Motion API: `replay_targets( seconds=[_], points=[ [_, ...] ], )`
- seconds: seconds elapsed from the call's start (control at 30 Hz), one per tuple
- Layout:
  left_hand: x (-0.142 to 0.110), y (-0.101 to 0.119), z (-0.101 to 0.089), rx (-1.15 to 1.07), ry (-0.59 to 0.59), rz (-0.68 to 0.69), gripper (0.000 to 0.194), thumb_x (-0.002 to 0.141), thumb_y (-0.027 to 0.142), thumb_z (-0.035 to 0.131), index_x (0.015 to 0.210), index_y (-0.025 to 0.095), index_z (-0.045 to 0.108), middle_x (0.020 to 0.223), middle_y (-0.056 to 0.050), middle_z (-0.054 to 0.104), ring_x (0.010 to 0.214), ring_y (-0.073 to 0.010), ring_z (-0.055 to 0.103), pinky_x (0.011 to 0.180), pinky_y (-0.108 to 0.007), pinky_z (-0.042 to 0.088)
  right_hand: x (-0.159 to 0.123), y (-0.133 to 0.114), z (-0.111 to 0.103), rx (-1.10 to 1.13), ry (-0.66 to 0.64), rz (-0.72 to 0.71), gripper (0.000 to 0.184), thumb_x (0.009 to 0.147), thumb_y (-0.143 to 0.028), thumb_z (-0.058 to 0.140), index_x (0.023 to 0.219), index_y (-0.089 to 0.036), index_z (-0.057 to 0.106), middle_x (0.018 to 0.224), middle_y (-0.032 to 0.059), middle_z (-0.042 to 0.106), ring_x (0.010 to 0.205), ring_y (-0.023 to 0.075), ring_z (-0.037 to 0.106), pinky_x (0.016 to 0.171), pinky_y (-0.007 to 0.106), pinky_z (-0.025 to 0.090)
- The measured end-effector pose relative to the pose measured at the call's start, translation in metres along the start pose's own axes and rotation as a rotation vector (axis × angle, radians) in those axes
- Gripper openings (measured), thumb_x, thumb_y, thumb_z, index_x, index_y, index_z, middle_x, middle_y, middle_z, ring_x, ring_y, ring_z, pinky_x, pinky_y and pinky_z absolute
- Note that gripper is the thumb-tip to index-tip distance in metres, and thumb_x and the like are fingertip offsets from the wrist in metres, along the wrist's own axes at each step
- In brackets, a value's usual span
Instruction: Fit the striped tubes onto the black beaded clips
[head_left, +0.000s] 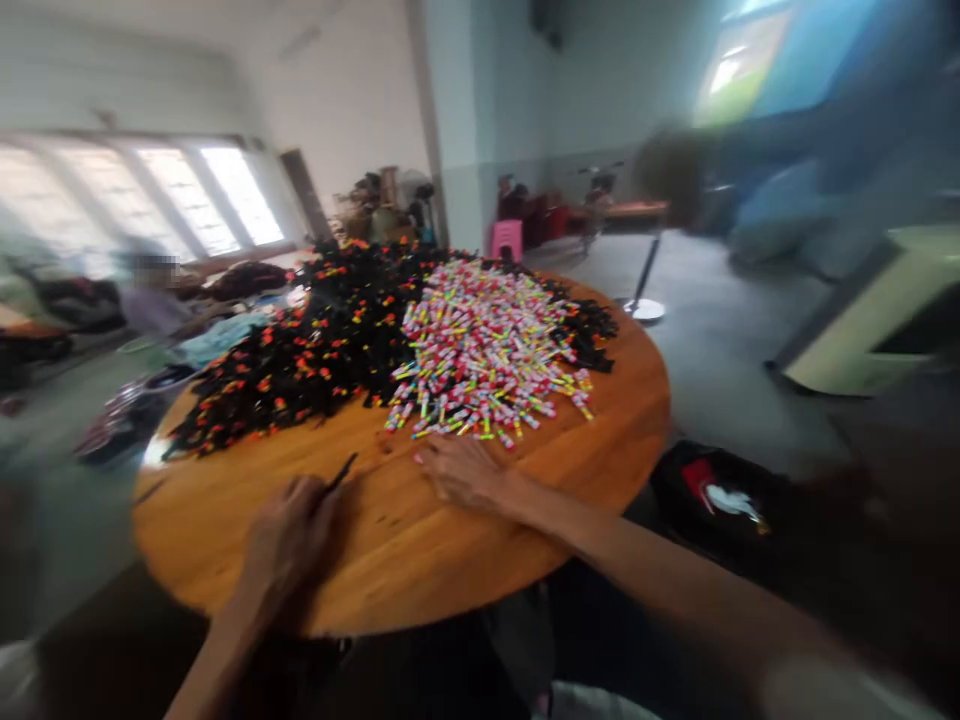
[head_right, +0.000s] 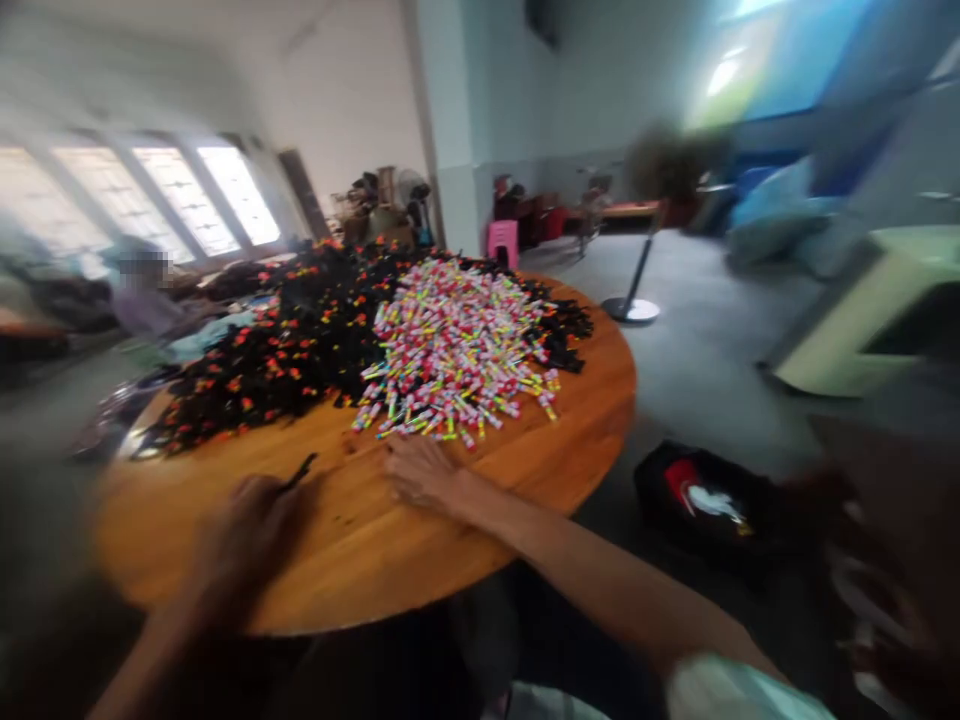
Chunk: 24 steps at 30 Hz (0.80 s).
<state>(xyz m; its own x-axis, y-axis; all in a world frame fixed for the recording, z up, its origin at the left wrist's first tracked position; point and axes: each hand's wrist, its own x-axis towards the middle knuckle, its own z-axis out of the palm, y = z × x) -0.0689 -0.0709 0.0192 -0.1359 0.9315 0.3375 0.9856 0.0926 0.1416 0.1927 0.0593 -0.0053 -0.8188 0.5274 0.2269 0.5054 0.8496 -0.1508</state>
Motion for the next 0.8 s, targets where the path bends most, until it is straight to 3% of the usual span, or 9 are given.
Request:
replay_targets(
  seconds=[0.13,0.27,0.37,0.53,0.67,0.8],
  points=[
    [-0.019,0.019,0.0,0.071,-0.056,0.123,0.034,0.098,0.05,0.053,0.1,0.019,0.066,0.097,-0.008,0.062,0.091,-0.0235,0.062,0.081,-0.035,0.05,-0.014,-0.006,-0.009,0.017,0.061,0.096,0.023,0.102,-0.025,0.048,0.107,-0.017,0.069,0.109,0.0125,0.063,0.082,0.0197,0.057,0.068,0.031,0.041],
    [-0.008,0.037,0.003,0.057,0.015,0.121,0.04,0.094,0.05,0.061,0.116,0.017,0.063,0.109,-0.012,0.062,0.1,-0.0279,0.06,0.088,-0.041,0.05,-0.01,-0.009,-0.005,0.01,0.039,0.127,0.025,0.101,-0.024,0.048,0.095,-0.016,0.071,0.102,0.0116,0.064,0.079,0.0198,0.057,0.067,0.032,0.038],
    [0.004,0.037,0.009,0.002,-0.055,0.177,0.028,0.099,0.039,0.056,0.115,0.02,0.067,0.104,-0.01,0.064,0.097,-0.026,0.06,0.089,-0.041,0.05,-0.009,-0.007,-0.002,0.04,0.086,0.089,0.024,0.101,-0.022,0.048,0.094,-0.015,0.07,0.097,0.0101,0.065,0.08,0.0199,0.058,0.068,0.031,0.038],
    [0.014,0.041,0.025,-0.088,-0.052,0.335,0.027,0.102,0.03,0.048,0.11,0.02,0.072,0.097,-0.01,0.061,0.091,-0.0233,0.058,0.084,-0.04,0.049,-0.011,-0.003,-0.008,0.288,0.192,0.07,0.023,0.102,-0.022,0.05,0.095,-0.016,0.072,0.093,0.0079,0.072,0.084,0.0188,0.063,0.076,0.029,0.041],
    [0.013,0.054,0.034,-0.255,0.012,0.395,0.024,0.103,0.027,0.047,0.112,0.019,0.068,0.099,-0.009,0.058,0.093,-0.0222,0.055,0.082,-0.037,0.049,-0.009,-0.001,-0.016,0.481,0.193,0.123,0.021,0.098,-0.019,0.056,0.085,-0.016,0.072,0.083,0.0042,0.071,0.073,0.0156,0.06,0.068,0.026,0.037],
    [0.015,0.062,0.036,-0.337,-0.001,0.438,0.019,0.101,0.025,0.049,0.111,0.019,0.064,0.102,-0.009,0.056,0.095,-0.022,0.054,0.082,-0.037,0.049,-0.009,0.001,-0.018,0.602,0.17,0.106,0.022,0.096,-0.017,0.057,0.078,-0.016,0.069,0.077,0.001,0.068,0.069,0.0132,0.055,0.065,0.025,0.035]
  ],
)
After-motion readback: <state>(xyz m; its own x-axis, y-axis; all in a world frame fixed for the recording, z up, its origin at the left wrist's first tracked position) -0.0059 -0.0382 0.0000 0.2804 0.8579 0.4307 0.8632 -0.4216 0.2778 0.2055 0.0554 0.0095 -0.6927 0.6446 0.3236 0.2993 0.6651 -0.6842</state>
